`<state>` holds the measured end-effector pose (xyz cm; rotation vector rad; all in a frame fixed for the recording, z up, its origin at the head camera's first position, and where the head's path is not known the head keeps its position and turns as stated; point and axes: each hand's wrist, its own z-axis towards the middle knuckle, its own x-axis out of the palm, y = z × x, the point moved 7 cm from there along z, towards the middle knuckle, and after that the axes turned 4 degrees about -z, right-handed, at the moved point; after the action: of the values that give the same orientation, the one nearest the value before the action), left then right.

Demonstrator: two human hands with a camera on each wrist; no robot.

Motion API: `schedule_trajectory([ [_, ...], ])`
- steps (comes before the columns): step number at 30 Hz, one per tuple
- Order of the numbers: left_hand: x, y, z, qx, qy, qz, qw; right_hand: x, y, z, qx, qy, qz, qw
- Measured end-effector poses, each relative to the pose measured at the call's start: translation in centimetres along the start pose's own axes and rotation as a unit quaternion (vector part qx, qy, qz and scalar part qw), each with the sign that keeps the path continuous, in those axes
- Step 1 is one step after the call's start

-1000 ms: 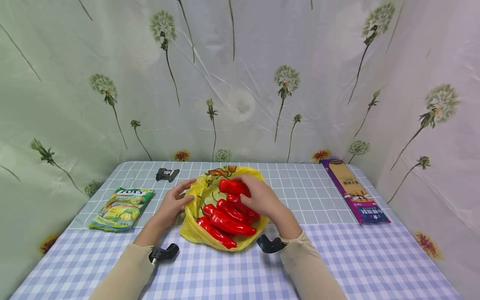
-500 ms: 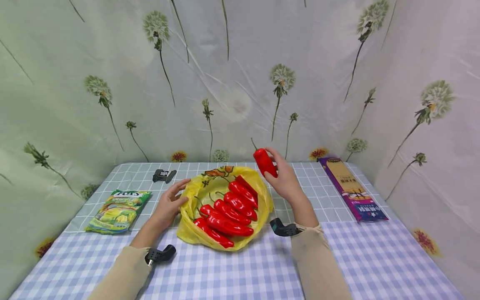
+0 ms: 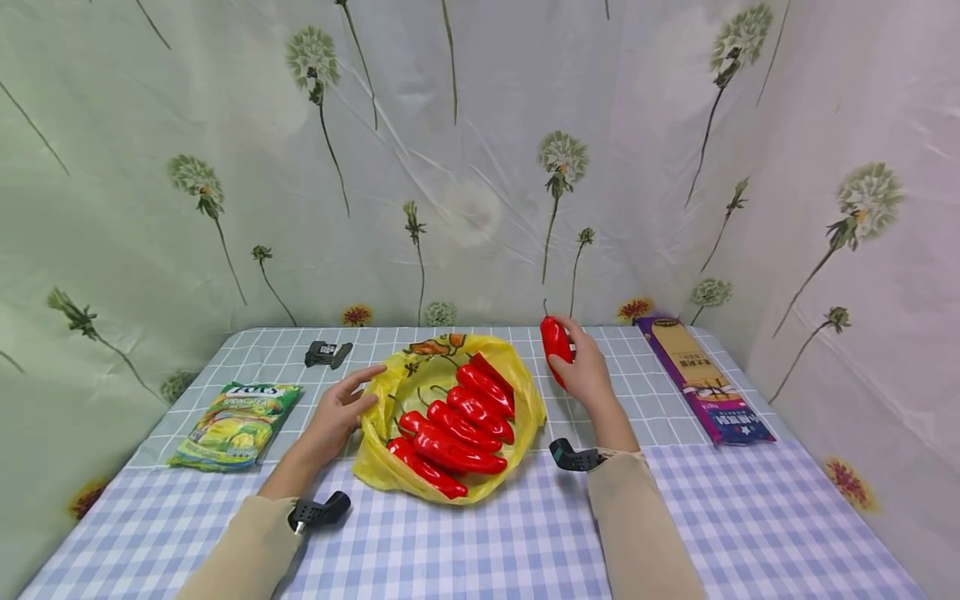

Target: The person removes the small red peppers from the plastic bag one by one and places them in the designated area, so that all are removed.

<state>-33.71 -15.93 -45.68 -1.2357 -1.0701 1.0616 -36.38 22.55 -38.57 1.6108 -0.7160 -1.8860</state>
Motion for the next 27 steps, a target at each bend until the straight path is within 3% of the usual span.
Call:
schedule_trajectory([
  [10, 0.1, 0.1, 0.0, 0.001, 0.003, 0.013, 0.9999, 1.0, -2.9, 0.1, 0.066, 0.013, -0.047, 0.997],
  [16, 0.2, -0.1, 0.0, 0.004, 0.007, 0.014, 0.9999, 1.4, -3.6, 0.2, 0.069, 0.015, -0.073, 0.995],
  [27, 0.2, -0.4, 0.1, 0.02, 0.012, 0.025, 0.9994, 2.0, -3.5, 0.2, 0.065, 0.061, -0.099, 0.991],
])
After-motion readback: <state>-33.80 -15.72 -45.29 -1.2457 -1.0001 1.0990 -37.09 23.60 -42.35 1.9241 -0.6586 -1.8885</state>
